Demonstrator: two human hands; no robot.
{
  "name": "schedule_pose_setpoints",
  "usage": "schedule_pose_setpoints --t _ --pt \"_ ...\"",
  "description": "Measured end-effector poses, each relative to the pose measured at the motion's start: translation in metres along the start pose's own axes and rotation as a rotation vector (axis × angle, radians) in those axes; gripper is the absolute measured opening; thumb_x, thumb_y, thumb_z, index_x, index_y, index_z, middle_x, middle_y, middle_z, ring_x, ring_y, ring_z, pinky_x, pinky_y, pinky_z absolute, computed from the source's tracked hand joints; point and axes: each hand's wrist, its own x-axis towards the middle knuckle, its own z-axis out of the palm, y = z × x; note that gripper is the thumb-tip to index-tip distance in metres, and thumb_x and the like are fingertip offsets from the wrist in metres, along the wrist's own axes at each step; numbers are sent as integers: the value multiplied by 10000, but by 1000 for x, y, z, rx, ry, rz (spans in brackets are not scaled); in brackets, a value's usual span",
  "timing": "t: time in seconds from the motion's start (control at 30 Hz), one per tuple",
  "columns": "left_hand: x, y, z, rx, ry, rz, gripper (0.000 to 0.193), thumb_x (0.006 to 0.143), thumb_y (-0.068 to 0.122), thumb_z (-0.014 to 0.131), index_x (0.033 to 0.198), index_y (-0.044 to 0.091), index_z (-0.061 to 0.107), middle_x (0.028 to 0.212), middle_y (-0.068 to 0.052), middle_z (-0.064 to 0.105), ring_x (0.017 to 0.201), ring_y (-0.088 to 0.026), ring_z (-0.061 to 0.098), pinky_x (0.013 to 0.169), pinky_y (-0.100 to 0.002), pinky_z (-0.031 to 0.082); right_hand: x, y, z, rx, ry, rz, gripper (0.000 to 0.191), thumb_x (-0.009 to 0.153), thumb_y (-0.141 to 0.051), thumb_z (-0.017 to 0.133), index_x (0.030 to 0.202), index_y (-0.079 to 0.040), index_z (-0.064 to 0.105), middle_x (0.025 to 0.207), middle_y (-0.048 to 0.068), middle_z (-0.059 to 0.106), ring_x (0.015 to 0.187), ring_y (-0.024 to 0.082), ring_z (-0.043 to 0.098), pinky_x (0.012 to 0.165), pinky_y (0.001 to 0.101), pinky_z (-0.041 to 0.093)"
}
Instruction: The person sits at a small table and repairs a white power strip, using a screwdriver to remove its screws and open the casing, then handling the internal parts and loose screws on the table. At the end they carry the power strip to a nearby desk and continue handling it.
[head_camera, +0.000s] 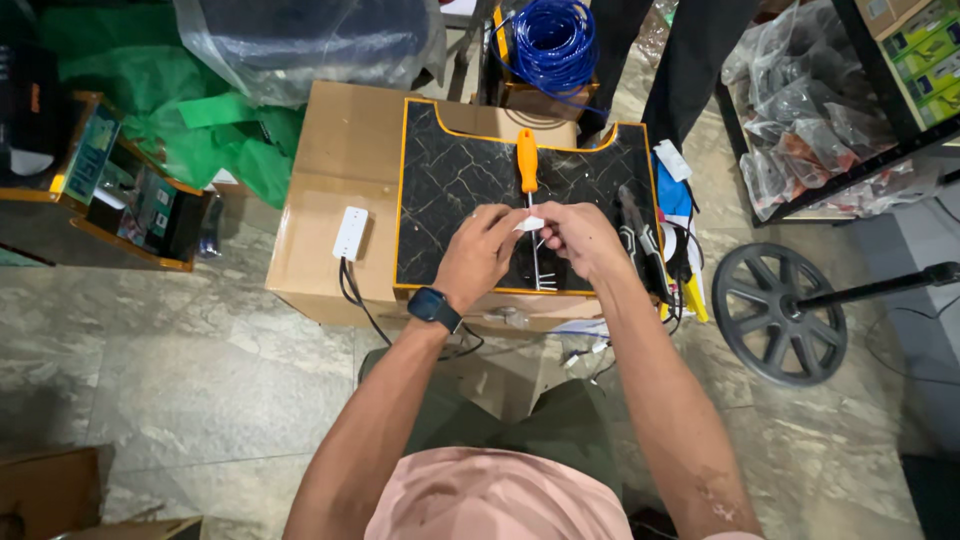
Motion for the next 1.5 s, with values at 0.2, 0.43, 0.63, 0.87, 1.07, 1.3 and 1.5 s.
schedule_pose_setpoints --t 0.2,0.43,0.63,0.87,1.07,1.3,1.5 --pt "0 -7 3 35 -61 -164 201 943 30 642 1141 58 628 963 -164 575 878 -383 594 760 -474 458 4 2 -4 -33 -58 19 320 990 -271 596 862 -8 724 725 6 615 589 86 516 537 232 386" --pt "-1 -32 11 -224 45 -315 169 1015 73 579 1164 -5 595 994 -166 630 883 -324 653 780 -394 518 -5 5 0 -432 143 -727 259 981 -3 534 1134 23 741 923 61 753 777 104 684 721 240 552" --pt "-3 -40 16 -376 37 -463 198 1033 119 555 1176 -8 607 953 -119 693 753 -172 704 695 -314 561 -27 5 26 -371 126 -921 209 949 -6 674 1157 9 693 945 83 768 840 111 735 751 254 573" --pt "-3 -41 16 -396 38 -539 216 1030 133 565 1181 -6 635 904 -98 718 727 -149 674 684 -298 551 -32 8 46 -587 224 -1207 111 924 31 719 1021 -20 705 952 112 673 850 253 675 746 327 533" --pt "-1 -41 15 -397 39 -522 224 1030 135 561 1186 -7 640 919 -109 717 727 -152 682 682 -304 555 -23 13 55 -555 254 -1228 127 891 18 747 1002 -40 728 962 93 647 911 265 630 791 345 516" --pt "-1 -42 16 -342 46 -499 238 1021 130 578 1199 -18 630 943 -150 720 728 -193 701 681 -332 556 -16 16 50 -566 278 -1132 143 832 3 786 967 -38 760 955 106 603 891 262 625 782 348 509" --pt "0 -41 16 -332 7 -468 232 1021 117 564 1195 -22 627 968 -157 705 776 -225 711 708 -341 560 -2 17 43 -472 278 -933 307 743 15 856 1000 -28 694 954 59 591 817 189 583 734 309 502"
